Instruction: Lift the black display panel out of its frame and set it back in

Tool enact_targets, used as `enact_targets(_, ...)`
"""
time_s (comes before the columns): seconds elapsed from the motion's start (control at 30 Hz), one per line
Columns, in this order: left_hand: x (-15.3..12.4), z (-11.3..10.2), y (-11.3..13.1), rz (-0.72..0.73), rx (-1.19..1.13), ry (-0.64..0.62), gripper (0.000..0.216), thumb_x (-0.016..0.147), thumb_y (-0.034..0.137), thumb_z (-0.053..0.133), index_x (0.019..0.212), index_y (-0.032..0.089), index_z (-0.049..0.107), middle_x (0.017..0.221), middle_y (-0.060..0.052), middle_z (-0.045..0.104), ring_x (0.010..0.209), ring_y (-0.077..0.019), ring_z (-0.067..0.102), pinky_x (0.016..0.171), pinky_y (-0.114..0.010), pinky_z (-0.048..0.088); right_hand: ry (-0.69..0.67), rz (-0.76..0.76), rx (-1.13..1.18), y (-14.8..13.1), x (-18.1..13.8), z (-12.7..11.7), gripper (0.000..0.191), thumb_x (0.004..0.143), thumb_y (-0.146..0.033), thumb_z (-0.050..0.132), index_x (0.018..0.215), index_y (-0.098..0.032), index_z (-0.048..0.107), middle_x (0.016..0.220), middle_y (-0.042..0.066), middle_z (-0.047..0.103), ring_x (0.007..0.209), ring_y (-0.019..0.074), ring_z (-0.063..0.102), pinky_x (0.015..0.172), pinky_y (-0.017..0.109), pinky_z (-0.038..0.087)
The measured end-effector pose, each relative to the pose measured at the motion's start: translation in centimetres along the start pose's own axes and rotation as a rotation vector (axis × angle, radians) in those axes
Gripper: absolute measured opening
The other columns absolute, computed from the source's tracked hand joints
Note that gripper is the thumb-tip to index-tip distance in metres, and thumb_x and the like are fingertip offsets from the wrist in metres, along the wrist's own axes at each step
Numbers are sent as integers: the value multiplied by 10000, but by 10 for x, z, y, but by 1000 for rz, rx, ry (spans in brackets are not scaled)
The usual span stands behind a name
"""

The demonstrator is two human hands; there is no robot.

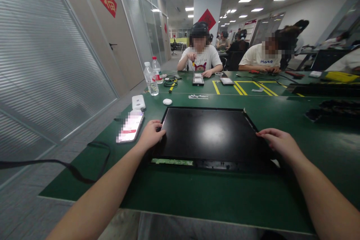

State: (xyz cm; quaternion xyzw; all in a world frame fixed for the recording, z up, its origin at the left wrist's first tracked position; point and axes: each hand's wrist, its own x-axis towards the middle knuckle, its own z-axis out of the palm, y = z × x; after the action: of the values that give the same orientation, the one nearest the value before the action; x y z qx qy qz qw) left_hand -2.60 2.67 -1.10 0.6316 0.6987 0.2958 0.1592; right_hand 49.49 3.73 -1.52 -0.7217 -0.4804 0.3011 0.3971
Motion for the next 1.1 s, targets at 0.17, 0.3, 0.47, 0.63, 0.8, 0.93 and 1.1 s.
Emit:
enact_targets(0.17,0,-1,-1,26,12,6,282,747,379,701,925,188,809,1376,-165,668,1302,-365,670,1151,-469,544,-19,-27,-12,0,1,-2,265,654,-436,750,813,-228,794,661,46,702,474,144,499,419,271,383)
enact_targets(0.3,-1,-1,0,40,22,14,248,740,374,711,892,203,806,1339,-149,683,1286,-366,677,1145,-465,549,-10,-30,-32,-2,-1,-1,276,653,-447,744,809,-225,791,644,45,690,478,152,502,431,283,380)
enact_targets(0.47,-2,-2,3,39,52,11,252,765,363,692,907,186,801,1355,-165,668,1287,-366,675,1153,-467,540,10,-15,-80,-10,-7,1,297,641,-466,721,794,-221,788,603,37,658,493,167,514,463,302,374)
enact_targets(0.63,-3,-3,6,50,79,-11,271,781,359,682,928,165,802,1378,-181,655,1292,-366,671,1161,-460,533,17,-37,-140,-13,-9,0,315,633,-494,708,768,-223,792,561,31,633,494,174,512,477,316,372)
enact_targets(0.8,-3,-4,5,62,65,-1,262,771,375,702,917,182,803,1352,-164,669,1272,-371,682,1154,-473,538,33,-112,-152,-7,-5,-1,310,655,-519,715,754,-234,787,548,31,633,492,178,510,486,322,381)
enact_targets(0.93,-3,-5,4,76,62,2,243,768,376,705,902,194,794,1348,-164,672,1269,-373,680,1160,-486,532,34,-89,-195,-5,-5,-1,315,674,-530,707,773,-244,794,515,29,602,515,204,534,516,341,398)
enact_targets(1.1,-3,-4,4,93,46,-5,284,778,373,706,984,198,794,1330,-152,674,1269,-360,674,1154,-485,533,38,-165,-207,-4,-3,-2,272,686,-508,687,751,-263,786,569,39,661,578,230,594,557,351,436)
